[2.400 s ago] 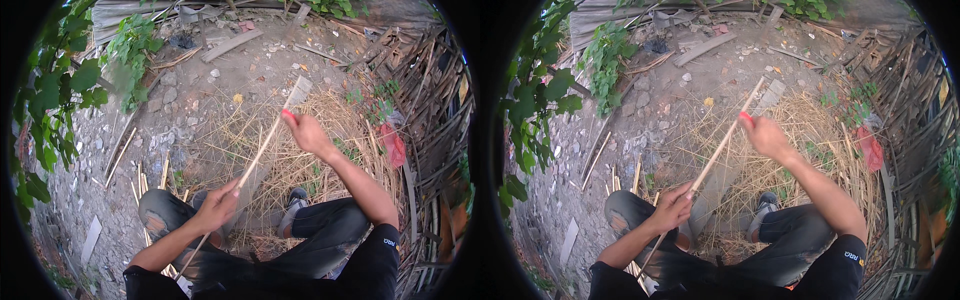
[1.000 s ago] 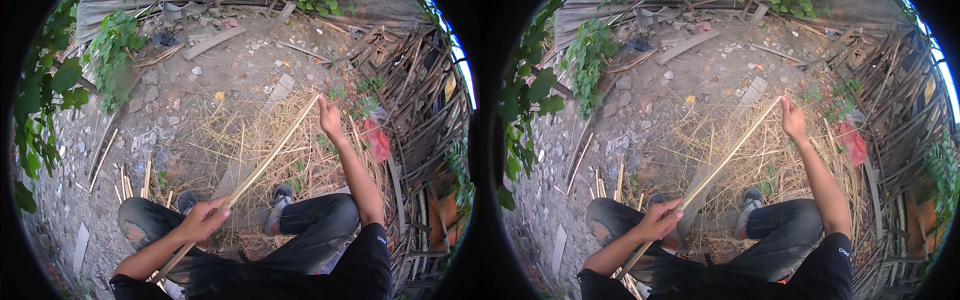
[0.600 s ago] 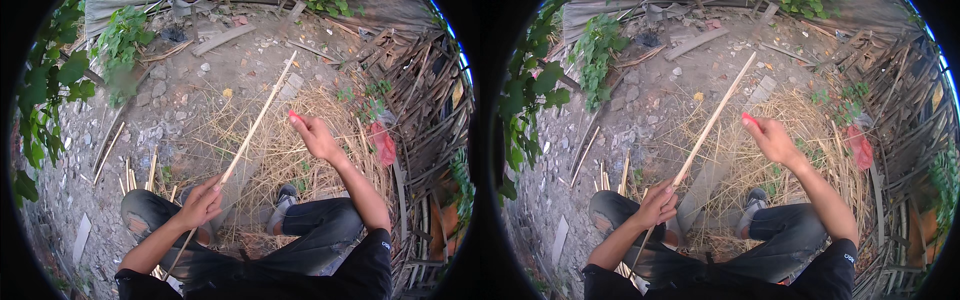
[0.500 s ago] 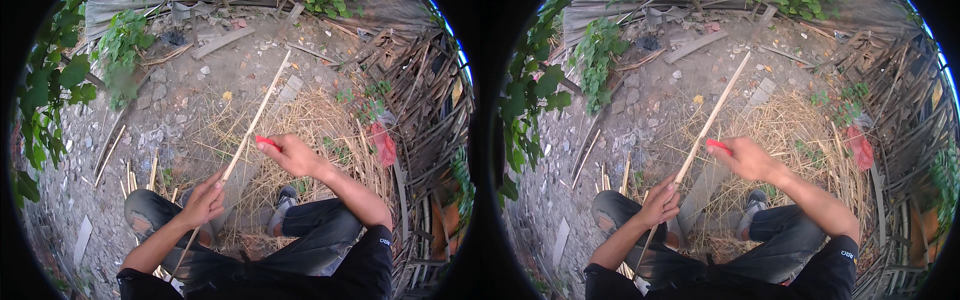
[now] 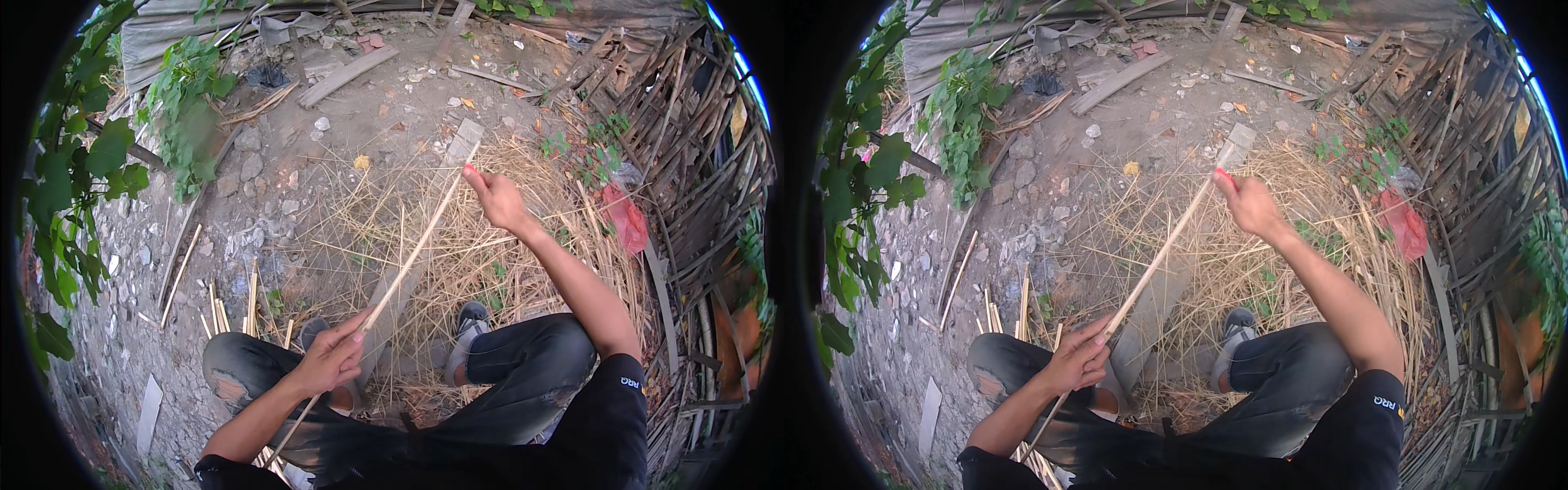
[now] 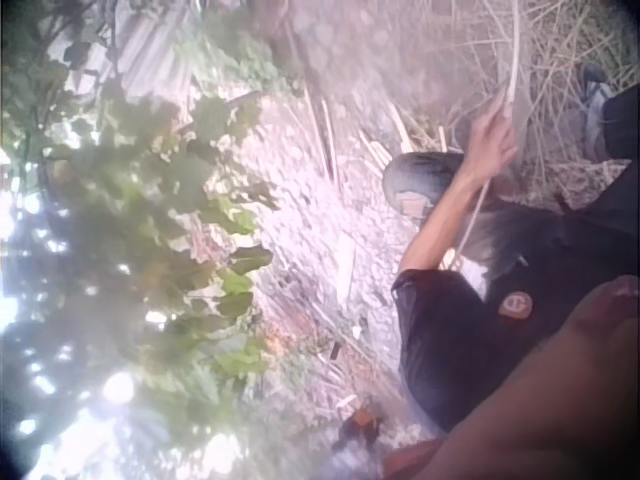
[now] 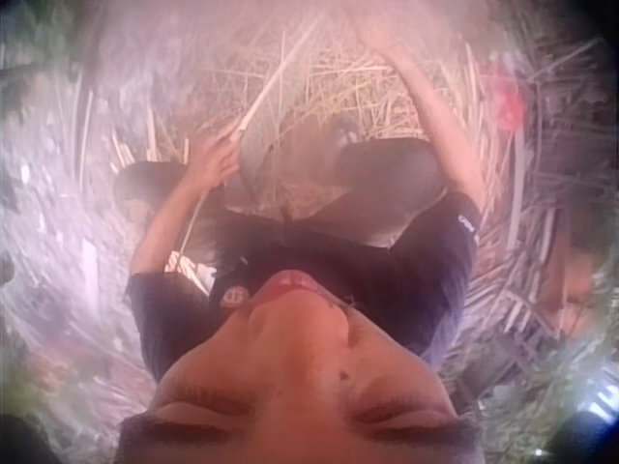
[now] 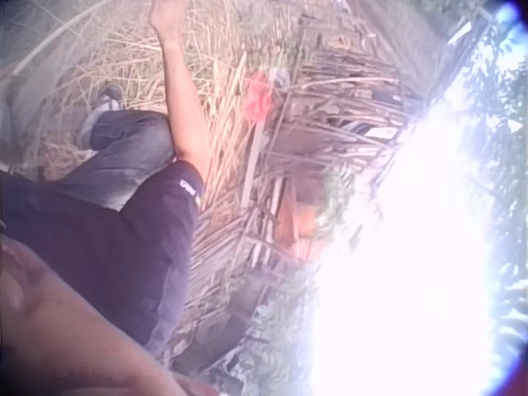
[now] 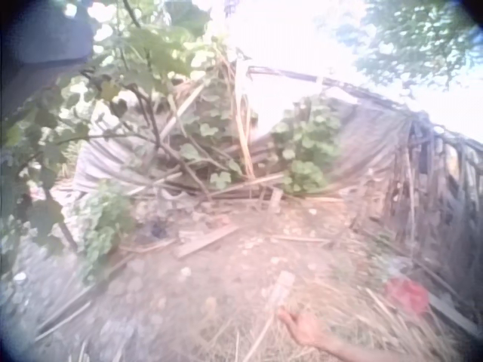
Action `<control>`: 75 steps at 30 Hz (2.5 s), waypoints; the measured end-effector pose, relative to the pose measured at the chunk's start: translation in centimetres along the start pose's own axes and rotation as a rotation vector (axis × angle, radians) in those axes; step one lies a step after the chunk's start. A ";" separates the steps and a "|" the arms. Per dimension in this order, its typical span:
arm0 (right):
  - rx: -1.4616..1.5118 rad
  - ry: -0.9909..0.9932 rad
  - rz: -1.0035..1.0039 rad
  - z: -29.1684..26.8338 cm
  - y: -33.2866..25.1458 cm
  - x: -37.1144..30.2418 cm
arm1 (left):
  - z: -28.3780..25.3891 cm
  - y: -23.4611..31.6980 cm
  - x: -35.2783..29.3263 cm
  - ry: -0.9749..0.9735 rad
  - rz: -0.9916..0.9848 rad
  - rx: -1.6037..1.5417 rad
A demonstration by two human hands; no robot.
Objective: The person sits on the ground and uses a red utility knife to shave and smooth a long, thin bamboo stick. They hold the stick with one hand and carefully scrape along its length with the knife in the other hand, rotating the stick to work on different sides.
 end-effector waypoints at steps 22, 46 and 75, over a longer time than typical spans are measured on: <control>-0.026 -0.424 -0.566 9.1 -14.1 -13.5 | -1.3 5.5 1.5 0.393 0.224 0.476; -0.042 0.301 0.053 -7.3 3.4 -1.4 | 0.0 4.0 -0.6 0.207 0.289 0.735; -0.889 -0.692 -0.021 8.3 -1.6 -8.7 | -3.5 7.5 -1.3 0.572 0.337 0.431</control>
Point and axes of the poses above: each hand's wrist, its own x-axis towards the middle knuckle, its own z-axis out of the palm, y = z × x, the point moved 10 cm from there along x, towards the middle knuckle, and after that the axes turned 1 degree about -y, right-handed, at the moved point
